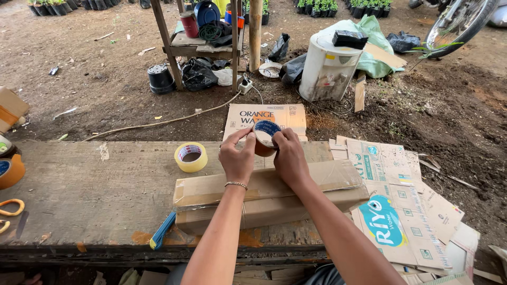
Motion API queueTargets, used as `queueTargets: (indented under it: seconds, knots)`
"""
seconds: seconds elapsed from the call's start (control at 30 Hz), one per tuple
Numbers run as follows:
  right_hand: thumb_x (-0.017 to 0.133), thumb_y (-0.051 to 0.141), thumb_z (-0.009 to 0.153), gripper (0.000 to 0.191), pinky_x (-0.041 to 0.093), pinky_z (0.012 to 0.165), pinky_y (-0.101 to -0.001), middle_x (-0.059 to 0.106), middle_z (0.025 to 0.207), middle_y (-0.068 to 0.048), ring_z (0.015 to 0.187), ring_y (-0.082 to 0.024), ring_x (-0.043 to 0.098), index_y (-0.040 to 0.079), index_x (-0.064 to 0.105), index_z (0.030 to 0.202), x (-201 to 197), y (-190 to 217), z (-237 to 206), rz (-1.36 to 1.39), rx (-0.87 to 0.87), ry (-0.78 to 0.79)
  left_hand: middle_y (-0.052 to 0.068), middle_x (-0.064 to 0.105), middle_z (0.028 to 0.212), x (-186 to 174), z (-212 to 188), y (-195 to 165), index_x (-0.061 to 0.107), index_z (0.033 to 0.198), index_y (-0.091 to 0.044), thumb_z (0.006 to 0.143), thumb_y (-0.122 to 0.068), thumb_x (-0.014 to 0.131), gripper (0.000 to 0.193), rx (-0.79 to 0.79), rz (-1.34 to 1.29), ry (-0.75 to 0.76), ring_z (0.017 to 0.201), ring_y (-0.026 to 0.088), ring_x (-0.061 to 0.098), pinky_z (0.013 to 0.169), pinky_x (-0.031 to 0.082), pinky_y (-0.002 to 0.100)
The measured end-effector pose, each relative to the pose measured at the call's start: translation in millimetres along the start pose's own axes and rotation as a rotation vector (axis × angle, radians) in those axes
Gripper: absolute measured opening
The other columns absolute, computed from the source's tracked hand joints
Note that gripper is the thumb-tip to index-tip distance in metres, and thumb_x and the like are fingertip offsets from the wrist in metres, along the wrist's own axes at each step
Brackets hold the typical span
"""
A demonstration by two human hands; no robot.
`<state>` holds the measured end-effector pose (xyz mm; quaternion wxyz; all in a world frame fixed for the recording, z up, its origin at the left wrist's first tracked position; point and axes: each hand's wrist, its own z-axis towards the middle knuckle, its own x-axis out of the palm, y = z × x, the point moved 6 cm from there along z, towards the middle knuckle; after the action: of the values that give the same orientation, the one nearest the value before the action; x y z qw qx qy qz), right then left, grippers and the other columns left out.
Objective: The person assembles a cardboard box by folding and cutting the flaps with a utility knife, then seals the box with brown packing tape. The person handles the cardboard, utility knife, and tape throughout the process.
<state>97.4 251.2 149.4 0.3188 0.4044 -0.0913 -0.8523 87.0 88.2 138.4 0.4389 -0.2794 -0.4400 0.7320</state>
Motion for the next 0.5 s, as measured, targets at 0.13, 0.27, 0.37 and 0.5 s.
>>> queueTargets:
  seconds: [0.13, 0.27, 0.37, 0.5]
  knots:
    - [0.056, -0.016, 0.077, 0.022, 0.049, 0.088, -0.0456, 0.061, 0.104, -0.019, 0.102, -0.039, 0.059, -0.003, 0.059, 0.095, -2.7, -0.1, -1.9, 0.012, 0.033, 0.022, 0.011, 0.079, 0.097, 0.2, -1.9, 8.5, 0.079, 0.1, -0.005, 0.092, -0.021, 0.073, 0.02, -0.109, 0.019, 0.002, 0.09, 0.023, 0.076, 0.083, 0.057, 0.034]
    - [0.059, -0.009, 0.072, 0.024, 0.044, 0.095, -0.0495, 0.068, 0.106, -0.018, 0.112, -0.041, 0.058, 0.001, 0.065, 0.092, -9.2, 10.5, -4.7, -0.035, -0.139, -0.057, 0.011, 0.076, 0.093, 2.5, -3.6, 20.1, 0.073, 0.097, -0.003, 0.097, -0.022, 0.067, 0.019, -0.179, 0.068, 0.012, 0.083, 0.025, 0.075, 0.077, 0.057, 0.037]
    - [0.06, -0.004, 0.074, 0.02, 0.04, 0.101, -0.0487, 0.073, 0.102, -0.013, 0.114, -0.037, 0.059, 0.004, 0.069, 0.09, -6.6, 12.9, -6.2, -0.151, -0.175, -0.042, 0.01, 0.073, 0.096, 6.5, -5.1, 24.3, 0.069, 0.096, -0.005, 0.099, -0.023, 0.062, 0.019, -0.125, 0.188, 0.02, 0.084, 0.028, 0.072, 0.081, 0.053, 0.042]
    - [0.059, 0.002, 0.079, 0.014, 0.04, 0.095, -0.0425, 0.075, 0.097, -0.008, 0.104, -0.031, 0.06, 0.005, 0.07, 0.089, -4.6, 7.1, -6.0, -0.232, -0.056, -0.005, 0.008, 0.071, 0.101, 16.1, -5.0, 25.3, 0.068, 0.092, -0.009, 0.099, -0.023, 0.057, 0.019, 0.055, 0.42, 0.005, 0.095, 0.032, 0.068, 0.086, 0.04, 0.055]
